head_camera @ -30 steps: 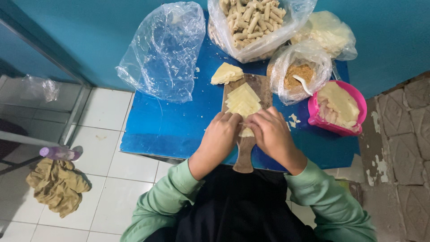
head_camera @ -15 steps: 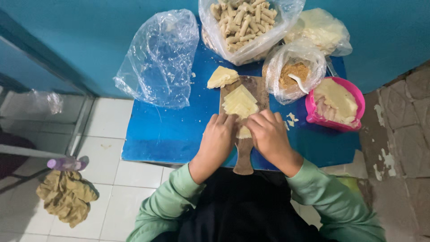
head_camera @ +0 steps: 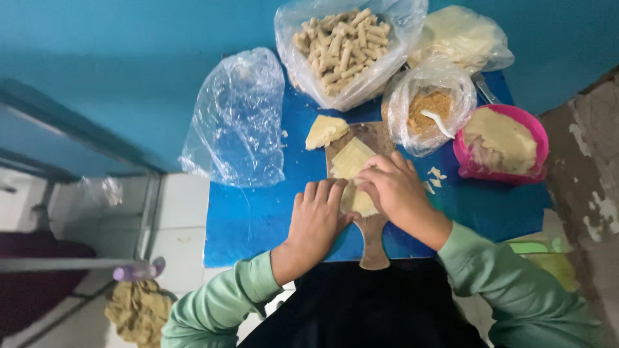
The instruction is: The person presses a piece of dough flat on a wooden board, spoons a brown powder from a plastic bag onto it, and folds and stacks dough pieces on the board. They repeat the folding and arranging with additional dough pieces, building a pile of folded pieces on the board.
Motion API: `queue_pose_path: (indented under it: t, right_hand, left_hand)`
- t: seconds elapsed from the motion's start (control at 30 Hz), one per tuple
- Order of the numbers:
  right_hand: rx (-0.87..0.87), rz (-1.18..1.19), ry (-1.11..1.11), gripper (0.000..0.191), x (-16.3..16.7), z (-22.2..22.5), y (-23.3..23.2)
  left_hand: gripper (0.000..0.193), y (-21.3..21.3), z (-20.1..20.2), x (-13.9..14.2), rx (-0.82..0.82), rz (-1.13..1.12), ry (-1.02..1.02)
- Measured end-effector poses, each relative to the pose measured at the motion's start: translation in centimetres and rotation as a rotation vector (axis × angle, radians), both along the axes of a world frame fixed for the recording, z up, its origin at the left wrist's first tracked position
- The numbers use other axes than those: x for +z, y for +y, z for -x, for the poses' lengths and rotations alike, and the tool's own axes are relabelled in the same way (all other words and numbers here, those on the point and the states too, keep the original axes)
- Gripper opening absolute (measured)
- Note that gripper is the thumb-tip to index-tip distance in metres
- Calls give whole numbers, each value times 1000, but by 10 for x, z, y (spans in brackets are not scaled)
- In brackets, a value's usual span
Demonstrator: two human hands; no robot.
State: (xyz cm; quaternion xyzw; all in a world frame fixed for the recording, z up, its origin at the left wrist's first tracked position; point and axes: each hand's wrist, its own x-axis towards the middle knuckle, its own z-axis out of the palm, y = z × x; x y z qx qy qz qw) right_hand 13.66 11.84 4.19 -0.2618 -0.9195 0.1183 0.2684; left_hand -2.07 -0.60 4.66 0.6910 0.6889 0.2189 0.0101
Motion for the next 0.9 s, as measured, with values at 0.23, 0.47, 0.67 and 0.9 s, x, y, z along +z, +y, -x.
queue_pose_path:
  t: [0.23, 0.47, 0.67, 0.9]
  right_hand:
    - [64, 110, 274, 12, -19, 11, 34]
    - [41, 736, 94, 22, 10, 2, 55]
    - [-13, 423, 330, 22, 51, 32, 96]
    - [-2, 652, 553, 39, 72, 45, 121]
  left_hand:
    - [107, 31, 24, -11, -31, 57, 88]
    - [113, 29, 26, -20, -85, 188, -4]
    - [117, 40, 28, -16, -158, 241, 44]
    - [110, 42, 34, -14, -225, 193, 38]
